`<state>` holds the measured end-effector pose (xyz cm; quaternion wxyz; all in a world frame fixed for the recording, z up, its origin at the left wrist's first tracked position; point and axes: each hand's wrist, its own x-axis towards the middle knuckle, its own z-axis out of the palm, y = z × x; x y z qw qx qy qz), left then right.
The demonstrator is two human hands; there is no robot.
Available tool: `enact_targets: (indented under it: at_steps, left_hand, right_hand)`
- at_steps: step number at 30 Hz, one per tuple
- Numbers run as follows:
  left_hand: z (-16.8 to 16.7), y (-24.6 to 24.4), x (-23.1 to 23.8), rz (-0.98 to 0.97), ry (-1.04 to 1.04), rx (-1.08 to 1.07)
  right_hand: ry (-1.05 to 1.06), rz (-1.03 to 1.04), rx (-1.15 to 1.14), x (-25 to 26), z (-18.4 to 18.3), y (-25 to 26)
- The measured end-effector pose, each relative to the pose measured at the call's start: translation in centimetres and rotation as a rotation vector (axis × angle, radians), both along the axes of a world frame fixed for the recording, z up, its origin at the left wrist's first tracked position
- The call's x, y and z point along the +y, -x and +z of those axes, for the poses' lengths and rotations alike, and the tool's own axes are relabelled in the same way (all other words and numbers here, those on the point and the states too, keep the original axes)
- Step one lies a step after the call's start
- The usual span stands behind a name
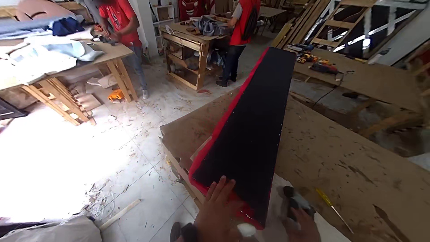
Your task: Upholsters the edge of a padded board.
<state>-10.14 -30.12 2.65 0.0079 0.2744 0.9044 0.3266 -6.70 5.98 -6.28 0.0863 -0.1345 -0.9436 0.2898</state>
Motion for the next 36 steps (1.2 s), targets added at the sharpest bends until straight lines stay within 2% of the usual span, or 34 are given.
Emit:
enact_targets:
  at_steps: [2,4,6,9,12,14,18,23,26,31,36]
  left_hand:
    - [-0.8,1.9,0.3,-0.081,0.125,-0.091]
    - [-2.2,1.4,-0.2,-0.126,0.160,-0.104]
    - [-3.3,-0.6,-1.2,-0.131,0.126,-0.051]
    - [-3.6,-3.7,-2.4,-0.133,0.058,-0.073]
    - [-4.2,-4.7,-2.8,-0.137,0.059,-0.097]
    - [-4.7,-4.4,-2.6,-0.147,0.115,-0.064]
    - [-4.1,-3.8,-2.1,-0.148,0.255,0.001]
    - [-1.7,-1.8,-0.7,-0.194,0.433,-0.114]
    - [-0.6,-0.9,0.1,-0.218,0.526,-0.171]
    - [0.1,-1.3,-0.1,-0.188,0.580,-0.192]
    - [0.2,-0.4,0.0,-0.254,0.624,-0.213]
  right_hand:
    - [0.102,0.033,0.080,-4.5,3.0,-0.7]
    - [0.253,0.089,0.134,-9.2,6.1,-1.0]
    - [0.238,0.196,0.148,-12.6,7.9,-0.9]
    - [0.110,0.343,0.121,-15.5,7.6,-0.6]
    - [-0.078,0.430,0.092,-15.8,5.5,-0.8]
    - [-0.130,0.472,0.097,-15.3,5.3,-1.0]
    - [-0.073,0.535,0.169,-14.5,7.1,-1.9]
    - [-0.067,0.697,-0.092,-14.0,6.3,-2.6]
    - [0.040,0.734,-0.196,-13.7,6.5,-2.4]
    - [-0.011,0.776,-0.297,-14.0,6.3,-2.3]
    - [-0.049,0.802,-0.408,-15.3,5.8,-1.7]
